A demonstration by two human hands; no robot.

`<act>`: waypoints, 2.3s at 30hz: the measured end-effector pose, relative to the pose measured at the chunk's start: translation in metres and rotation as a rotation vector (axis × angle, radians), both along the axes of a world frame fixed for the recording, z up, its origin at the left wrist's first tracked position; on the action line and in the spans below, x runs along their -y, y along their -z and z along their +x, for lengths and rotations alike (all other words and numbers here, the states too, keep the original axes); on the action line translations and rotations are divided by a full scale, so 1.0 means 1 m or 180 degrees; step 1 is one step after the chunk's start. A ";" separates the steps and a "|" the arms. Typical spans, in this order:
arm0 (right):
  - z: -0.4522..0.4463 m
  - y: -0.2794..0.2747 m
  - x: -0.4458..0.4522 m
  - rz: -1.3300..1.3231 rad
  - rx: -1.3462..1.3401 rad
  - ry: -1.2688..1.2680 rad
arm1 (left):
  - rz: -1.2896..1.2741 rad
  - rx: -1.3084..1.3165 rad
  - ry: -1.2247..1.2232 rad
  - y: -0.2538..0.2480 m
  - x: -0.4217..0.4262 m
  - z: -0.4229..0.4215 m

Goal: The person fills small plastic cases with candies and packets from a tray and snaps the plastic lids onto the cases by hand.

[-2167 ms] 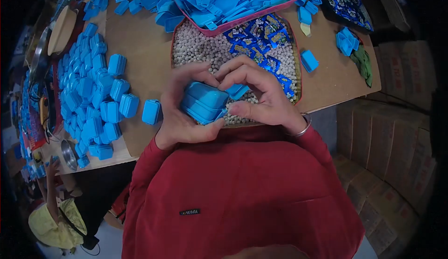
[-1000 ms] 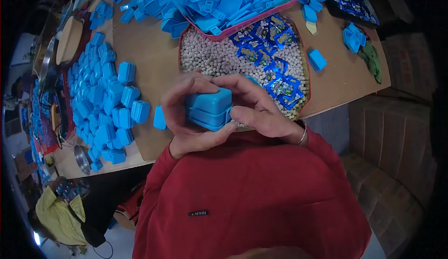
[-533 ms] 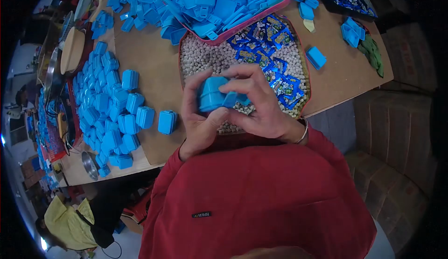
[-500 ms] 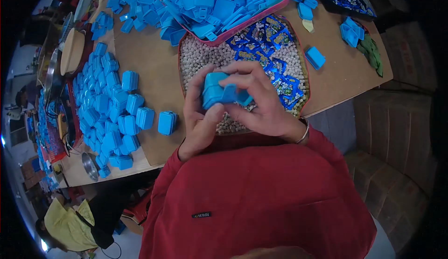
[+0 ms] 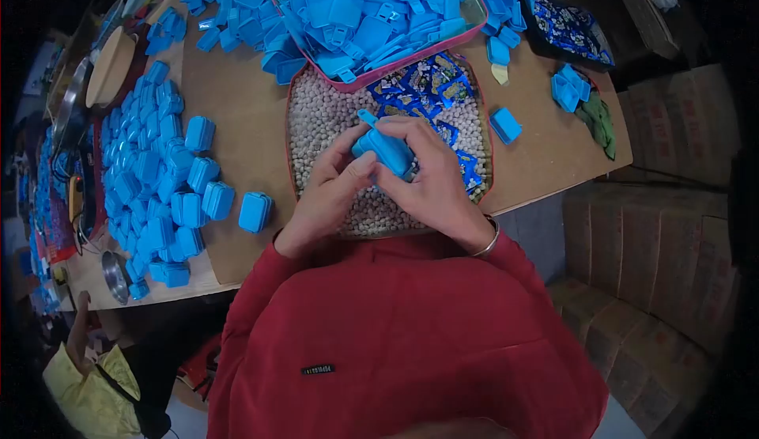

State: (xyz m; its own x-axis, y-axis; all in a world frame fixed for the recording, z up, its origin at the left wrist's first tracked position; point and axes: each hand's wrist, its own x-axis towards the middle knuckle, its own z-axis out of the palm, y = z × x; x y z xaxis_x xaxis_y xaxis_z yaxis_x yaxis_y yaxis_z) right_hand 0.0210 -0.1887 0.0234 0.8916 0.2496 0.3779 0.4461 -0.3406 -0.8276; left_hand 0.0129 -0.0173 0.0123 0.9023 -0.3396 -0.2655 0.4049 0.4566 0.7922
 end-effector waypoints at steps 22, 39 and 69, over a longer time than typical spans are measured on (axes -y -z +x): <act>-0.027 0.008 0.024 0.1560 -0.0581 0.0181 | -0.0254 0.1159 -0.0503 0.023 -0.006 -0.005; -0.040 0.060 0.144 -0.0968 0.0007 0.1545 | 0.0420 0.1107 -0.0039 0.004 -0.003 -0.008; -0.029 0.012 0.009 0.3337 -0.3046 -0.1467 | 0.3447 0.1901 0.1054 -0.101 -0.002 0.006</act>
State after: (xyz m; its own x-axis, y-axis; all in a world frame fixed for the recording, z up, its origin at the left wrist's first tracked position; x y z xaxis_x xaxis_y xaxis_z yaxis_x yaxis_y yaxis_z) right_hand -0.0085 -0.1978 0.0118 0.8192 0.5632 -0.1086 -0.4934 0.5954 -0.6341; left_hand 0.0188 -0.0153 0.1131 0.8907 -0.4354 -0.1306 -0.1705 -0.5864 0.7918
